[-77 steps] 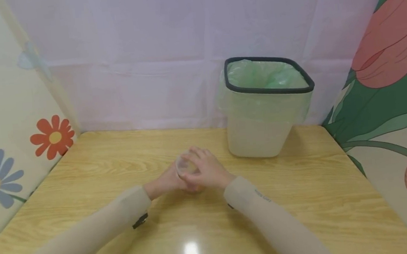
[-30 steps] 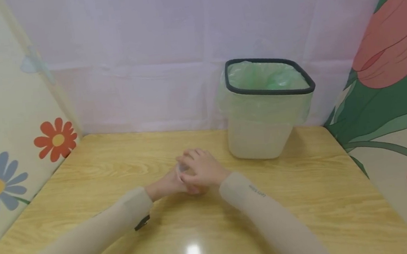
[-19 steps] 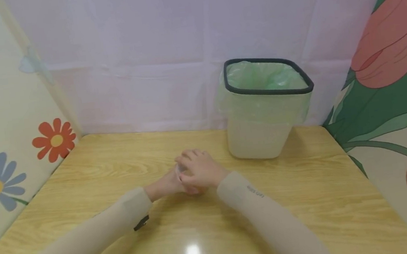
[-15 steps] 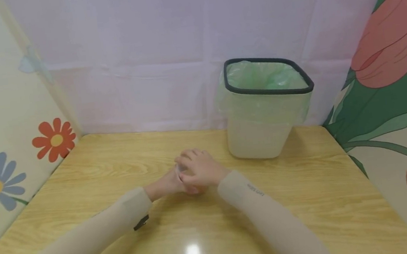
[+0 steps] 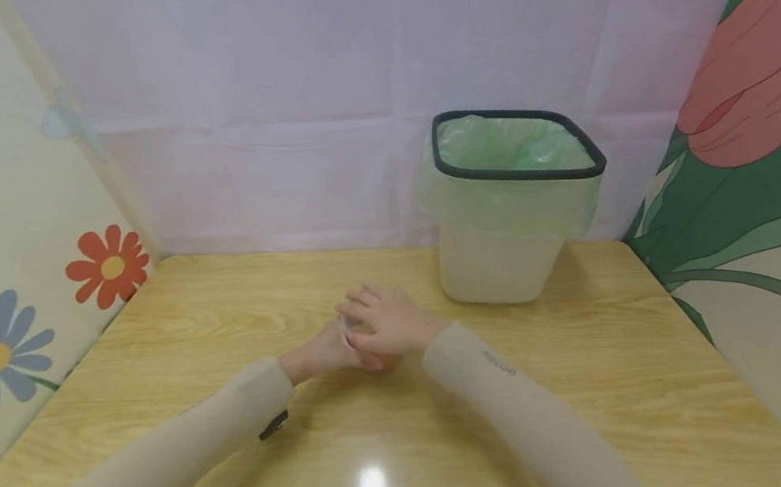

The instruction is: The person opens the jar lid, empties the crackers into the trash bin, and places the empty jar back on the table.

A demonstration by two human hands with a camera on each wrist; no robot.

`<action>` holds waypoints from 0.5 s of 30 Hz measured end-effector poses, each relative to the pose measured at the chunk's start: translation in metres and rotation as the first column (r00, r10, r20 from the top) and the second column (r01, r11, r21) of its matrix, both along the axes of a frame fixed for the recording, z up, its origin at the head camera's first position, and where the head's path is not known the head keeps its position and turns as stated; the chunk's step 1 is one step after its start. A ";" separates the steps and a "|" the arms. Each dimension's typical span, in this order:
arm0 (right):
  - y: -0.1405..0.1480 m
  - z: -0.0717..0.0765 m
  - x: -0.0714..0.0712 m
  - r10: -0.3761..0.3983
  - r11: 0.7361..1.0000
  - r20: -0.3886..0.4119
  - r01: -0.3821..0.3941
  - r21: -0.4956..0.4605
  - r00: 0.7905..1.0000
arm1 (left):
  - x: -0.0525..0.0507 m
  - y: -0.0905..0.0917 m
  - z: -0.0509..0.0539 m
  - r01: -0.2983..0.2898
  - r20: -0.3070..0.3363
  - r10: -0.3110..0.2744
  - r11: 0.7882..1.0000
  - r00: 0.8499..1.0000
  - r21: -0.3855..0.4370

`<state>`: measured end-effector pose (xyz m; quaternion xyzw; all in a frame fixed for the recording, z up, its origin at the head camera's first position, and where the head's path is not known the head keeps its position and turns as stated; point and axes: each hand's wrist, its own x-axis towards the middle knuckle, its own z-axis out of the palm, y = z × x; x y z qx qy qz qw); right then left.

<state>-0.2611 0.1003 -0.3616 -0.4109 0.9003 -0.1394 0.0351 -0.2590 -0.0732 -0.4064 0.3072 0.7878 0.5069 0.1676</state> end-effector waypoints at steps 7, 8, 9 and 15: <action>-0.012 0.001 0.011 -0.122 0.992 0.018 0.123 -0.034 0.992 | 0.002 -0.002 0.005 0.036 -0.102 -0.041 0.998 0.994 -0.042; -0.013 0.000 0.012 -0.134 0.990 -0.005 0.134 -0.038 0.991 | 0.001 -0.001 0.005 0.045 -0.120 -0.050 0.998 0.991 -0.044; -0.013 -0.001 0.013 -0.145 0.989 -0.033 0.143 -0.035 0.989 | 0.001 0.000 0.005 0.056 -0.133 -0.061 0.998 0.989 -0.043; -0.013 -0.005 0.013 -0.145 0.988 -0.077 0.140 -0.068 0.986 | 0.001 0.001 0.003 0.058 -0.098 -0.060 0.998 0.993 -0.030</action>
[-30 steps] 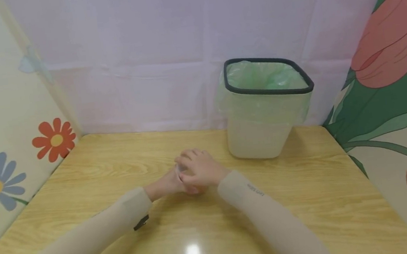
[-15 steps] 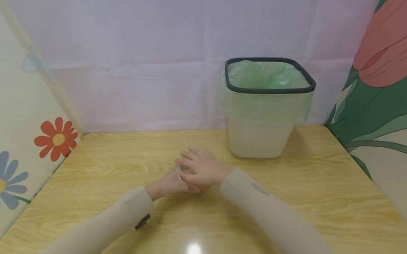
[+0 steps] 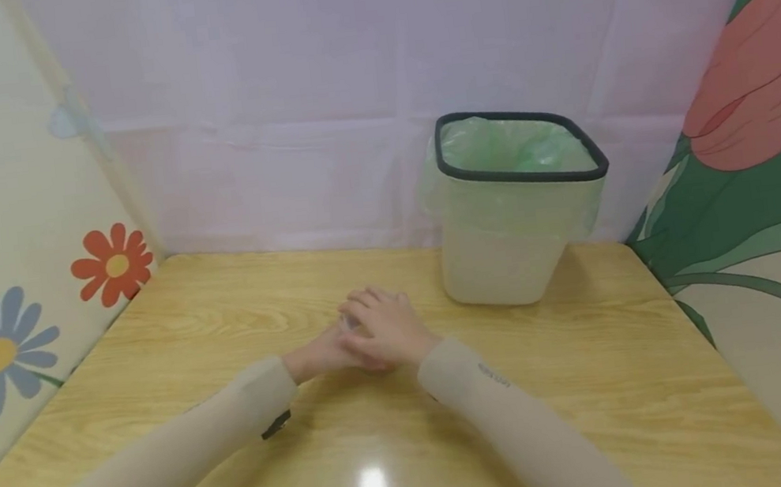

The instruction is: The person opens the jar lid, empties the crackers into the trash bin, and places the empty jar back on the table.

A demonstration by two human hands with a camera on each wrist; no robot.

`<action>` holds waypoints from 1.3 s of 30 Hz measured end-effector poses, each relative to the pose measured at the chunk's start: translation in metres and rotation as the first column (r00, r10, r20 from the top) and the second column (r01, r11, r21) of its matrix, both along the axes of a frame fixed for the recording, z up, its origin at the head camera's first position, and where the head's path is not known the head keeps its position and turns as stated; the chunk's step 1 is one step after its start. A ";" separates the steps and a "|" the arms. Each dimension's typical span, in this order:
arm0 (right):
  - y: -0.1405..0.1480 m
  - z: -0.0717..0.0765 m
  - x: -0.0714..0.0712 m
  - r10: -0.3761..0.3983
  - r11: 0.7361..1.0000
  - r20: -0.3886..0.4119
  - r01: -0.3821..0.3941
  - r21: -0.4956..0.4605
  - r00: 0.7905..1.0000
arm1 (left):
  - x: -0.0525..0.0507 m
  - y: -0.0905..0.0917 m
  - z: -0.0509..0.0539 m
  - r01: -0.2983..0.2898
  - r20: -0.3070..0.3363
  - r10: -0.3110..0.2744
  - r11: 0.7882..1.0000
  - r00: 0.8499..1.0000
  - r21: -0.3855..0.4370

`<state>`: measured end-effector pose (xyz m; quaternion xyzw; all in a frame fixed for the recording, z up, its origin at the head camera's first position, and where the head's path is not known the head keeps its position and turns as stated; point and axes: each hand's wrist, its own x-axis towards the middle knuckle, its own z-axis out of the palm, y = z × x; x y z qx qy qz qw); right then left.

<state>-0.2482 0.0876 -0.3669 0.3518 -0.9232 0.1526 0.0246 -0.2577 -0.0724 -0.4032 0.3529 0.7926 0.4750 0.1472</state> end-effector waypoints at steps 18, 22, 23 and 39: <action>0.017 0.003 -0.016 0.190 0.978 0.111 -0.177 -0.112 0.976 | 0.005 0.001 -0.002 -0.122 0.143 0.123 0.992 0.982 -0.018; 0.011 0.010 -0.008 0.080 0.995 0.109 -0.073 -0.066 0.991 | 0.005 0.001 -0.002 -0.142 0.145 0.145 0.989 0.979 -0.029; 0.008 0.011 -0.005 0.048 0.999 0.095 -0.045 -0.031 0.994 | 0.004 0.001 -0.001 -0.132 0.124 0.136 0.991 0.983 -0.038; -0.008 0.001 0.005 -0.096 0.993 -0.059 0.100 0.065 0.994 | -0.002 0.001 -0.004 -0.035 -0.153 0.025 0.998 0.988 -0.061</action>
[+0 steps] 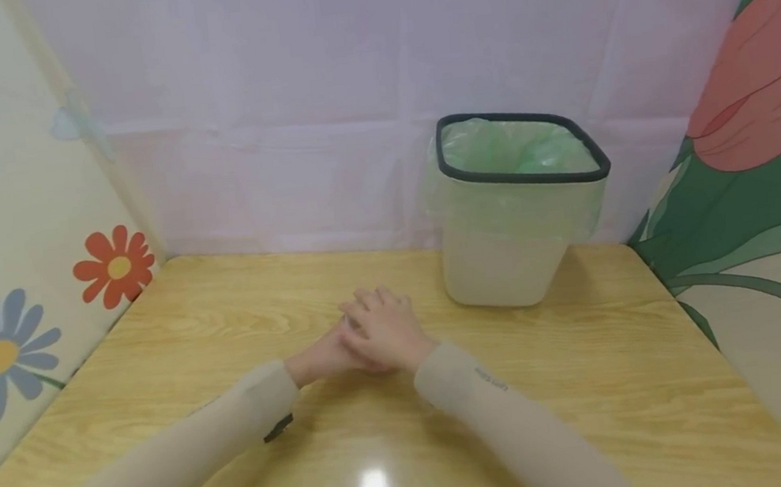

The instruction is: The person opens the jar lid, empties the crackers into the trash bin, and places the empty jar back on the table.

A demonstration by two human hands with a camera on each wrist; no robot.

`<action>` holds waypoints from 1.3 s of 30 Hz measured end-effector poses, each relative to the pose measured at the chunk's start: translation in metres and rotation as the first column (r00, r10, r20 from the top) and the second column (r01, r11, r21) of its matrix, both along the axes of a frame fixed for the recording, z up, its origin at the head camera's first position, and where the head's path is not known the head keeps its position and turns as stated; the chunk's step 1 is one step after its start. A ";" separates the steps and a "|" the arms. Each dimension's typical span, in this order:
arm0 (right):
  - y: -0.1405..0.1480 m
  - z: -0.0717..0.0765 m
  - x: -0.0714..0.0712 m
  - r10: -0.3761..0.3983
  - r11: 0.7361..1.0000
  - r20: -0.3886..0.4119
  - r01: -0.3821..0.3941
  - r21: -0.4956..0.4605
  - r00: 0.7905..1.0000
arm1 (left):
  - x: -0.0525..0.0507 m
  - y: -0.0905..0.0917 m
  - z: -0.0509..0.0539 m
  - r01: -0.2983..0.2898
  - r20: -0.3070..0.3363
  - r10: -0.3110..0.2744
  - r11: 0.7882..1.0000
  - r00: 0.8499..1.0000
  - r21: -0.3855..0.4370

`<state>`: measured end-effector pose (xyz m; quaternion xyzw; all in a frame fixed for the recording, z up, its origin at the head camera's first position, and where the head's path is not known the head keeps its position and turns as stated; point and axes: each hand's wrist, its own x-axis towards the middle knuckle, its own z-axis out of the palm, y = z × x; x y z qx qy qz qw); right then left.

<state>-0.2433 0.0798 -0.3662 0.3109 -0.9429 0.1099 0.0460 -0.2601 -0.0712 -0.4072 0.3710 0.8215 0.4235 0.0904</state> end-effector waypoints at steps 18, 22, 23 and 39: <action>0.012 -0.004 -0.013 0.198 0.978 -0.082 -0.202 -0.044 0.977 | -0.003 -0.001 -0.002 0.049 -0.006 -0.049 0.996 0.999 0.073; 0.014 -0.004 -0.015 0.207 0.977 -0.068 -0.210 -0.043 0.976 | -0.002 -0.001 -0.003 0.007 0.051 -0.012 0.995 0.999 0.096; 0.014 -0.003 -0.015 0.205 0.977 -0.051 -0.207 -0.043 0.977 | -0.002 -0.001 -0.003 0.002 0.062 -0.008 0.996 0.998 0.093; 0.002 -0.005 -0.003 0.056 0.994 -0.129 -0.067 -0.083 0.990 | 0.002 -0.003 -0.001 0.012 0.027 -0.013 1.000 1.000 0.023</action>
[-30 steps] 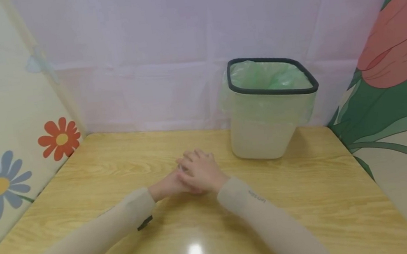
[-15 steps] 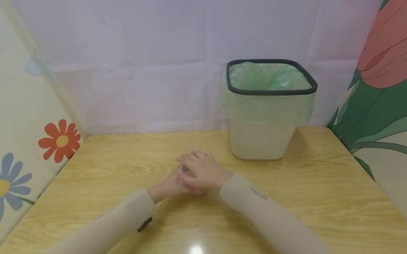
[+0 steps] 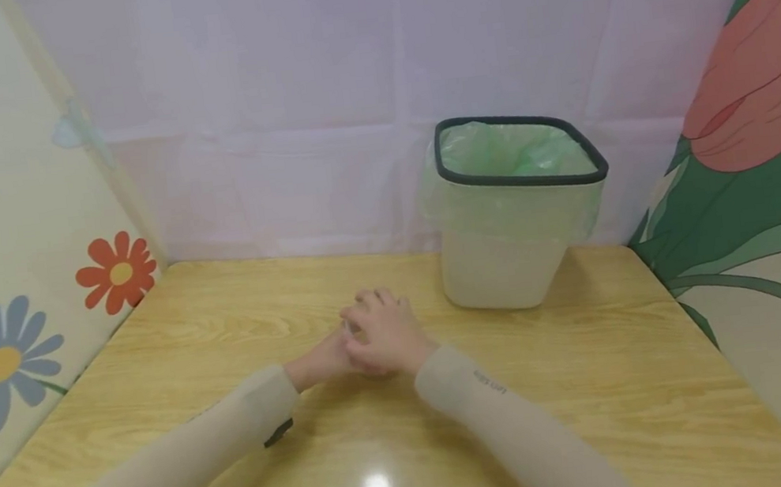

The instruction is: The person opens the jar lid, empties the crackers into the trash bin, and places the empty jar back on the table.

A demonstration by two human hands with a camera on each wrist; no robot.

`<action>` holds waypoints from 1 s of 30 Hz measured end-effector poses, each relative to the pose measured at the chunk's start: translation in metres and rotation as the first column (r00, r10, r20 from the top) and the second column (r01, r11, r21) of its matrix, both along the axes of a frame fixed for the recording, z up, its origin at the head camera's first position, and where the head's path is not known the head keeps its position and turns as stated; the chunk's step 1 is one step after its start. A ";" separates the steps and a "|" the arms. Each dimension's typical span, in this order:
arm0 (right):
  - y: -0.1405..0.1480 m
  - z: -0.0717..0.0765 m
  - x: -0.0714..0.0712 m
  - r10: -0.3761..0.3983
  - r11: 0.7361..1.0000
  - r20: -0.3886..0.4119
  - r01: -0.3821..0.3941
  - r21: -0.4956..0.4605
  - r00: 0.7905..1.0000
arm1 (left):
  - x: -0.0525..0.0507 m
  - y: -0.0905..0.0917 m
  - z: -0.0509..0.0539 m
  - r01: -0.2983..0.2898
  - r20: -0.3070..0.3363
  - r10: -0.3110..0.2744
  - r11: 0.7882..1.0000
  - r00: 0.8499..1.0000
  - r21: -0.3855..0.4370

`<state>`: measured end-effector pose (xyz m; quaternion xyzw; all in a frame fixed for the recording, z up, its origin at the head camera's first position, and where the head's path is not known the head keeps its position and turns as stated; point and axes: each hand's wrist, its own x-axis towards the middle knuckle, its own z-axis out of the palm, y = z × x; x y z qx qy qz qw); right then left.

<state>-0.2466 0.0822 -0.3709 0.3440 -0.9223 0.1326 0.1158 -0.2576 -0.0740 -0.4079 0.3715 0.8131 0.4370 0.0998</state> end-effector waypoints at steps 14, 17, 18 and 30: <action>0.011 -0.003 -0.013 0.196 0.980 -0.051 -0.198 -0.022 0.979 | 0.003 -0.002 -0.002 -0.050 0.219 0.031 0.995 0.975 0.084; 0.012 -0.004 -0.015 0.220 0.975 -0.048 -0.221 -0.017 0.974 | 0.004 -0.001 -0.001 -0.067 0.237 0.046 0.994 0.970 0.082; 0.012 -0.003 -0.015 0.218 0.975 -0.038 -0.220 -0.026 0.975 | 0.004 -0.001 -0.001 -0.071 0.236 0.048 0.994 0.971 0.089; 0.008 0.004 0.000 0.048 0.999 0.113 -0.050 0.012 0.992 | 0.001 0.001 -0.001 -0.039 0.151 0.028 0.997 0.988 0.070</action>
